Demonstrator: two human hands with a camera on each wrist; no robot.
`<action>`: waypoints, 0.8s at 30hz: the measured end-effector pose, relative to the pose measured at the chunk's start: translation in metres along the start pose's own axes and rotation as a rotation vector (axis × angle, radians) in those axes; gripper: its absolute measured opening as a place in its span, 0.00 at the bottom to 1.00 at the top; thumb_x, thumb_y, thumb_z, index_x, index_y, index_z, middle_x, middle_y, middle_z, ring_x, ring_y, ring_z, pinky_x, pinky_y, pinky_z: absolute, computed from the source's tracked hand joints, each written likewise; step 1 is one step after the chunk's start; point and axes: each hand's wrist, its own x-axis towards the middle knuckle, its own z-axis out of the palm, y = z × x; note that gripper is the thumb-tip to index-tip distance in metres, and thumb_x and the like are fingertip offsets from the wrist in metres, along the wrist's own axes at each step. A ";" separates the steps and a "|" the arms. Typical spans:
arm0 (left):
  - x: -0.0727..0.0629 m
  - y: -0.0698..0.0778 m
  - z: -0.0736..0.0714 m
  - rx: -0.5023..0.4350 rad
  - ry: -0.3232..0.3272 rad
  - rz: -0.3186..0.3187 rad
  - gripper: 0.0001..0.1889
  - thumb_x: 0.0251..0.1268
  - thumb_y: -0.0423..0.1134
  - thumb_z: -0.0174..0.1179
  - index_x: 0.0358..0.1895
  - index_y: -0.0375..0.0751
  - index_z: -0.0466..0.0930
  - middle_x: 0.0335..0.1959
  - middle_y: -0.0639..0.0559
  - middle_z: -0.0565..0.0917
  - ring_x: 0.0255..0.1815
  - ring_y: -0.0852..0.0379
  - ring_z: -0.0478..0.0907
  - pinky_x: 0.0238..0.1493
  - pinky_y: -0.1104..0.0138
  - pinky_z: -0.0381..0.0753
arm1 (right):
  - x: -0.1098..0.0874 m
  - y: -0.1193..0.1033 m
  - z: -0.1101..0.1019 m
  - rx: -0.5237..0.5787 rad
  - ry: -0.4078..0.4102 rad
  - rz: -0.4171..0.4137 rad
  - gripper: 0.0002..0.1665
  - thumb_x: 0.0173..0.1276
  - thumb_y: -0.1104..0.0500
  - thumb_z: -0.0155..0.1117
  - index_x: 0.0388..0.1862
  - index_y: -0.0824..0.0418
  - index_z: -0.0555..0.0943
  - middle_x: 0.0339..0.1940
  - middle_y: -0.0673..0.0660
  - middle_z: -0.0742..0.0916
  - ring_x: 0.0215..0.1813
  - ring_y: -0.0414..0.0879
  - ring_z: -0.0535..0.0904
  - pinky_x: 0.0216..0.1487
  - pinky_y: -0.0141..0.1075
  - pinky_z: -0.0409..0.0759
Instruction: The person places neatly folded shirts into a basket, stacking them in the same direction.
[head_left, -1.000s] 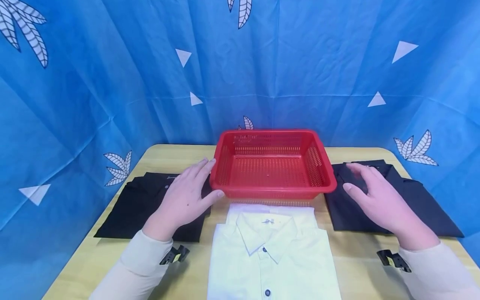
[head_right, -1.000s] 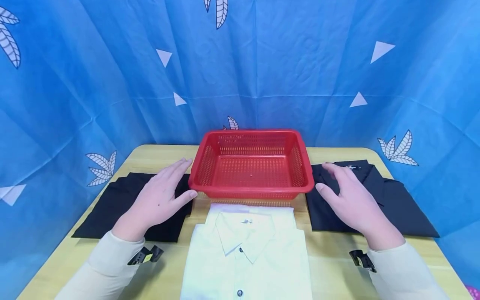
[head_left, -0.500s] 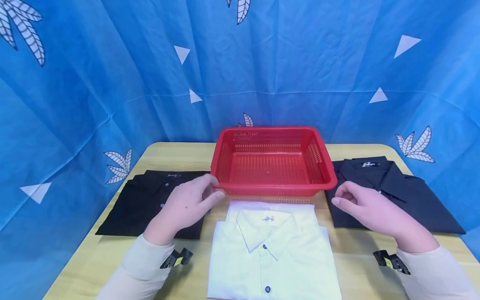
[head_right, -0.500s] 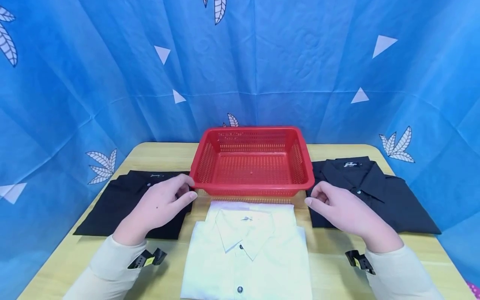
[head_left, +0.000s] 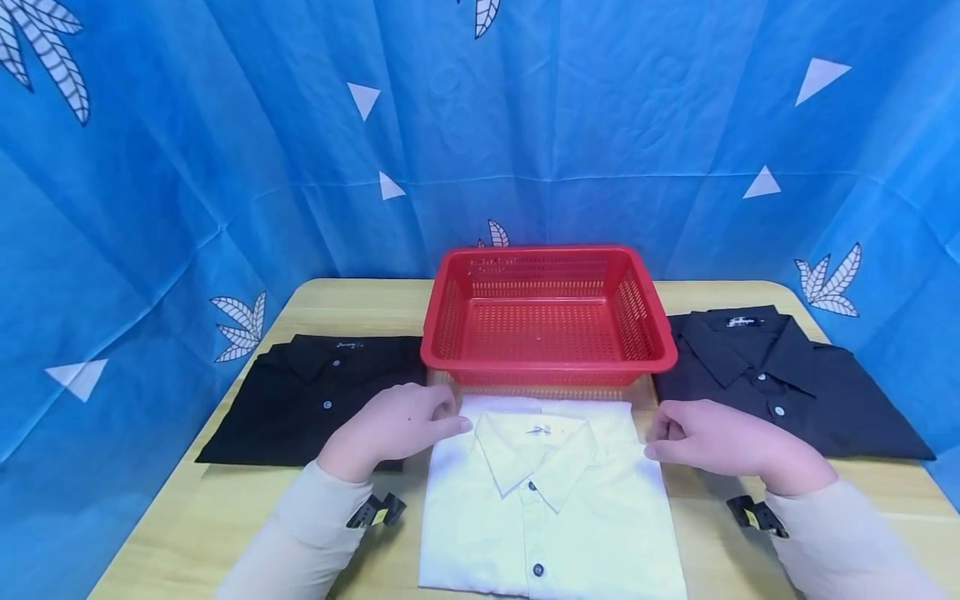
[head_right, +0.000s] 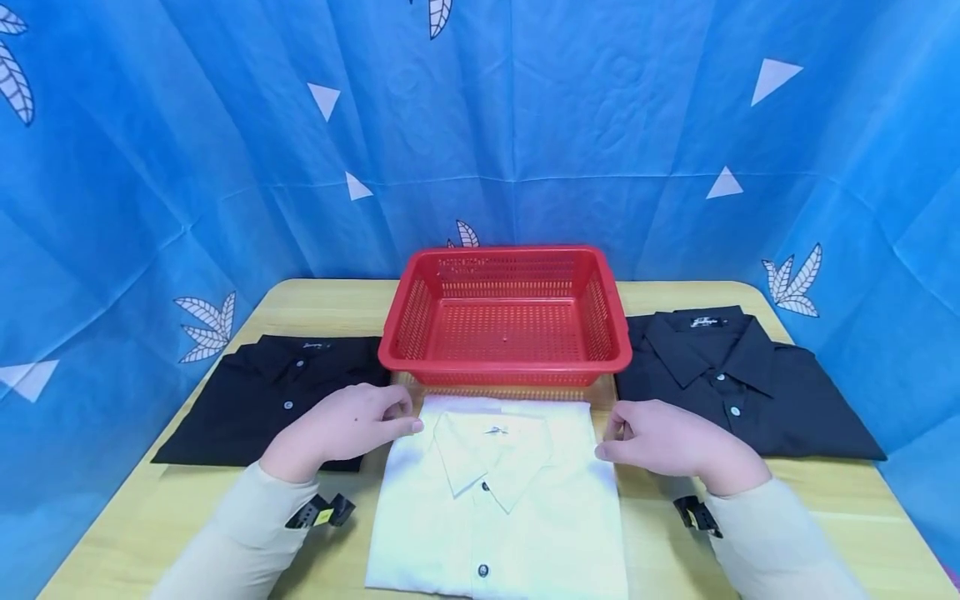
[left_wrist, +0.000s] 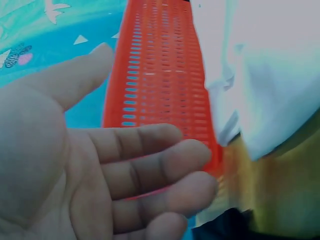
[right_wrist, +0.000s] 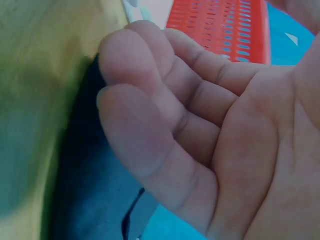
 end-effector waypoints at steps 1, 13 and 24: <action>0.002 0.000 0.002 0.007 -0.010 -0.008 0.17 0.64 0.62 0.64 0.36 0.53 0.77 0.17 0.57 0.74 0.19 0.58 0.73 0.25 0.64 0.72 | 0.001 0.000 0.001 -0.007 0.000 0.001 0.16 0.63 0.44 0.73 0.38 0.53 0.79 0.22 0.48 0.78 0.25 0.45 0.75 0.26 0.36 0.71; 0.010 -0.003 0.021 0.132 -0.085 -0.113 0.24 0.52 0.67 0.70 0.26 0.51 0.75 0.17 0.54 0.74 0.18 0.57 0.73 0.25 0.63 0.70 | 0.020 -0.001 0.013 -0.115 -0.030 0.071 0.22 0.59 0.41 0.74 0.24 0.53 0.76 0.17 0.48 0.75 0.21 0.45 0.72 0.26 0.37 0.66; 0.010 0.001 0.031 0.089 -0.085 -0.113 0.24 0.43 0.64 0.76 0.23 0.51 0.76 0.16 0.55 0.73 0.18 0.56 0.72 0.25 0.63 0.69 | 0.025 -0.008 0.021 -0.158 -0.032 0.135 0.26 0.54 0.37 0.77 0.25 0.54 0.75 0.16 0.49 0.72 0.20 0.44 0.70 0.26 0.38 0.65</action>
